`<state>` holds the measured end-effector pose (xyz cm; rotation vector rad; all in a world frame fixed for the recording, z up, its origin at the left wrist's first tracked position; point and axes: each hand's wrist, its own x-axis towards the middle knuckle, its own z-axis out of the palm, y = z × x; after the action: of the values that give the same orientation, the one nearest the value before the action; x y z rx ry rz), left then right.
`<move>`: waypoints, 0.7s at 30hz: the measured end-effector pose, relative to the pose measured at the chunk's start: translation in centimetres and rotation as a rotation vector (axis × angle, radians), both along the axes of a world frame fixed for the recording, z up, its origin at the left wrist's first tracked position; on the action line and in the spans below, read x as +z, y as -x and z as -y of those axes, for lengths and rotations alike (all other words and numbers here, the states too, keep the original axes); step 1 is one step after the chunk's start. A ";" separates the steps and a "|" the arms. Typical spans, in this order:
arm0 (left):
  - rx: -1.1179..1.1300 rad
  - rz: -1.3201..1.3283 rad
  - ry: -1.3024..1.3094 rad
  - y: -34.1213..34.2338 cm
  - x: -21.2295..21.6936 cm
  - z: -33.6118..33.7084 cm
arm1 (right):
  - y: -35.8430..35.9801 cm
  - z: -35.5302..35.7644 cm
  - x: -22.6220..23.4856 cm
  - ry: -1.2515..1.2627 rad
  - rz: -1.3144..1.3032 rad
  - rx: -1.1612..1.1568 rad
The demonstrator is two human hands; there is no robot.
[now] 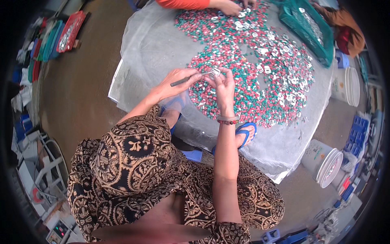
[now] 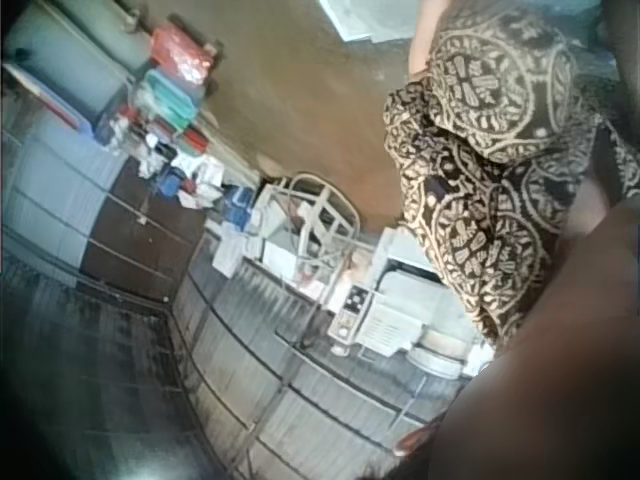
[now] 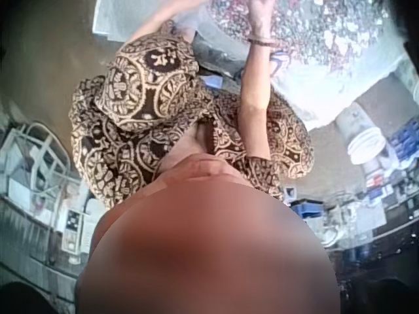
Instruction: The person sits at a table and sorts a large pile of red, green, and white plastic bottle caps by hand, picking them up and placing them into separate piles. Another person works alongside at the same table.
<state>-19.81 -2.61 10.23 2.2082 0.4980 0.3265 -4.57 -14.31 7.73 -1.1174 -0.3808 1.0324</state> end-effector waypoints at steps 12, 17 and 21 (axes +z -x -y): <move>-0.064 -0.147 -0.430 -5.9 4.1 1.2 | -1.7 1.9 2.5 -0.017 0.019 -0.162; -0.143 -0.145 -0.444 -6.3 4.1 1.5 | -2.4 2.5 1.4 -0.096 -0.012 -0.110; -0.202 -0.143 -0.441 -6.4 3.5 2.6 | -2.1 3.0 -0.6 -0.216 -0.361 -0.210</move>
<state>-13.44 -5.21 13.73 2.6997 0.2927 0.1822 -2.50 -17.34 7.13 -0.7410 -0.0805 0.9580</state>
